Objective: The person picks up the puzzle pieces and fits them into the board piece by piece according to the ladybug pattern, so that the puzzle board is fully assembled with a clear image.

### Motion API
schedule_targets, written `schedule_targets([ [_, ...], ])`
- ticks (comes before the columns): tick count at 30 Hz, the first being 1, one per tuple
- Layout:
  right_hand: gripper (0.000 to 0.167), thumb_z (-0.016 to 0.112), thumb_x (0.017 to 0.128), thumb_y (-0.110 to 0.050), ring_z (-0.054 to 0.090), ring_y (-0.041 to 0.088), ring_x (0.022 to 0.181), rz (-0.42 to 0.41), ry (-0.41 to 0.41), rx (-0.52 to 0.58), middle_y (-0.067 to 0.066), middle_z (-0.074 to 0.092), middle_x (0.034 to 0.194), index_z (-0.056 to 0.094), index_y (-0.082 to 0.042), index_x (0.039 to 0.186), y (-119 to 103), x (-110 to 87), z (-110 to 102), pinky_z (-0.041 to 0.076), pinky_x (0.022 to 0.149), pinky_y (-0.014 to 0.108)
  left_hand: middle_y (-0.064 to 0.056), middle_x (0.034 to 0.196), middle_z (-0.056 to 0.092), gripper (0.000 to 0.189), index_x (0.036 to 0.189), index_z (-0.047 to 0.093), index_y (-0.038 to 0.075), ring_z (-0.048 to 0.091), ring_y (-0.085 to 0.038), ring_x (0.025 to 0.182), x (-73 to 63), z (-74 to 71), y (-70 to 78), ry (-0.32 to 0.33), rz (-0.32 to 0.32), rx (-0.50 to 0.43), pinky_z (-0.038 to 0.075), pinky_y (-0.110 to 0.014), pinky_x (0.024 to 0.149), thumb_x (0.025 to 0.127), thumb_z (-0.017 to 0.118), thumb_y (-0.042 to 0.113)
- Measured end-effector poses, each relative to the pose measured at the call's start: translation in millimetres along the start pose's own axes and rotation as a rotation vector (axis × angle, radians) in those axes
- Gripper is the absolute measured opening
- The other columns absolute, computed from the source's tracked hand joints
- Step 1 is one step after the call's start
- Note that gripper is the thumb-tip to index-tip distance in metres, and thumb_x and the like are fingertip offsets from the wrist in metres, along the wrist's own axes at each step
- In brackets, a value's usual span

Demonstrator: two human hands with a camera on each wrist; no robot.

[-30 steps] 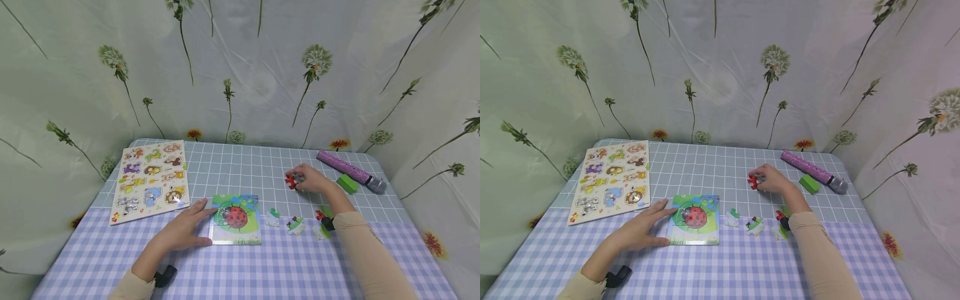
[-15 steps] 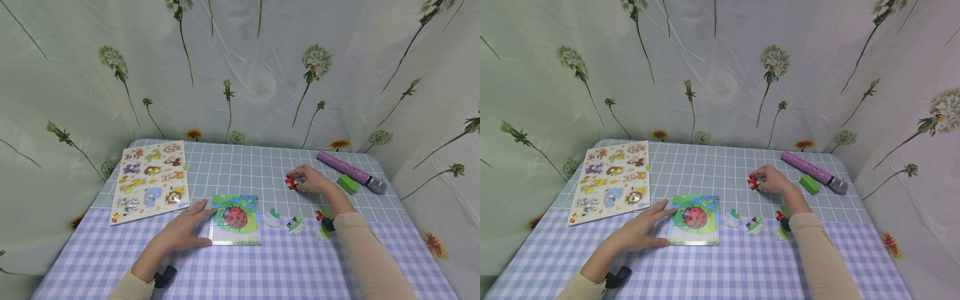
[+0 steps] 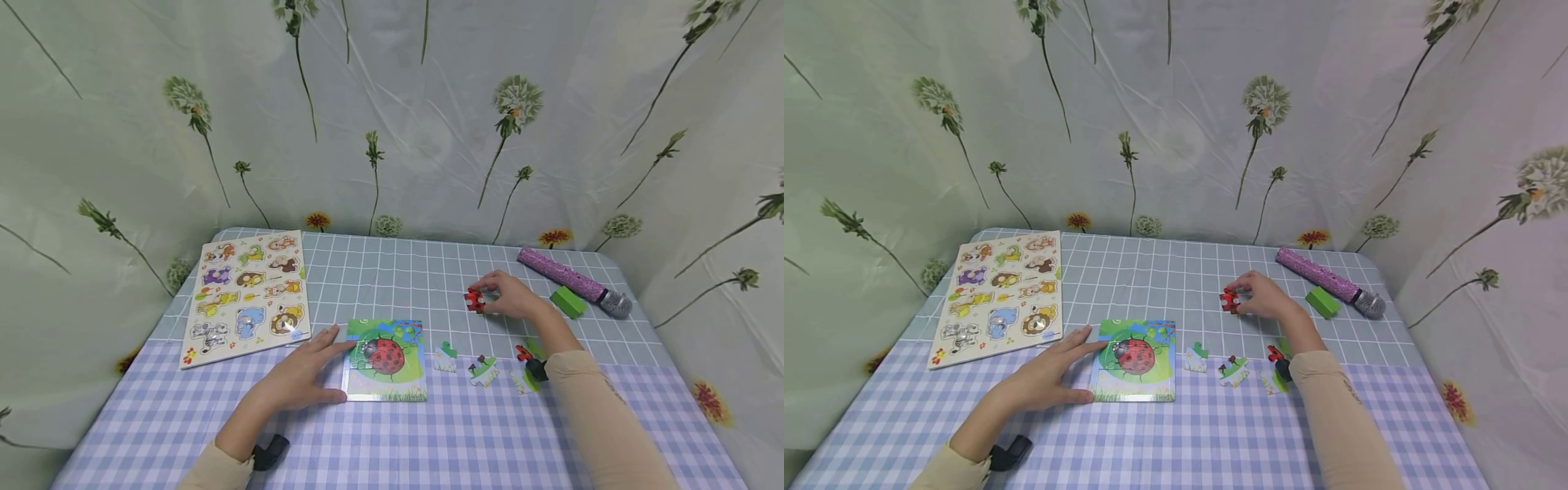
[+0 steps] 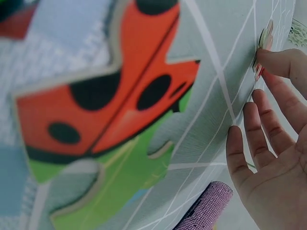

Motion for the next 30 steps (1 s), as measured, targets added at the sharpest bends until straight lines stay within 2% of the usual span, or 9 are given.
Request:
schedule_targets([
  [5,0.047,0.081,0.089,-0.009,0.053,0.052,0.138,-0.020,0.022,0.008,0.031,0.056,0.148,0.073,-0.003,0.135,-0.2,-0.2,-0.7,0.043,0.119,0.068,-0.022,0.177,0.028,0.089,0.161,0.051,0.023,0.028,-0.046,0.163,0.1,-0.7,0.2,0.002,-0.001,-0.003,0.030,-0.073,0.127,0.084,0.090,0.049],
  [11,0.038,0.083,0.090,-0.011,0.058,0.049,0.132,-0.057,0.065,-0.013,0.028,0.062,0.140,0.076,0.000,0.126,-4.0,-3.6,-2.4,0.047,0.116,0.066,-0.021,0.177,0.027,0.089,0.161,0.051,0.023,0.027,-0.046,0.163,-0.1,0.1,0.4,-0.004,-0.005,-0.017,0.028,-0.073,0.128,0.085,0.089,0.049],
  [17,0.037,0.084,0.090,-0.012,0.065,0.040,0.115,-0.075,0.107,-0.074,0.024,0.069,0.125,0.076,0.003,0.123,-6.8,-8.1,-5.6,0.054,0.105,0.060,-0.021,0.177,0.027,0.090,0.161,0.051,0.022,0.028,-0.046,0.163,-1.5,-1.2,1.2,0.003,0.001,-0.019,0.028,-0.074,0.128,0.084,0.090,0.049],
  [21,0.037,0.084,0.089,-0.015,0.064,0.031,0.102,-0.071,0.114,-0.103,0.020,0.071,0.117,0.076,0.003,0.120,-6.0,-8.6,-6.0,0.056,0.096,0.052,-0.021,0.177,0.028,0.090,0.161,0.051,0.023,0.027,-0.046,0.163,-2.0,-1.1,1.0,0.004,0.001,-0.014,0.029,-0.073,0.127,0.084,0.090,0.049],
  [30,0.031,0.086,0.087,-0.016,0.068,0.026,0.097,-0.079,0.128,-0.130,0.013,0.074,0.105,0.076,0.001,0.111,-2.8,-6.3,-7.7,0.059,0.091,0.048,-0.020,0.177,0.027,0.090,0.161,0.051,0.023,0.026,-0.046,0.164,-1.4,-0.3,-0.4,0.001,-0.003,-0.021,0.027,-0.073,0.128,0.084,0.090,0.049],
])
Point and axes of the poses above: each hand's wrist, its own x-axis towards the middle knuckle, its own z-axis out of the palm, y = z × x, the point moved 10 cm from there along x, towards the middle knuckle
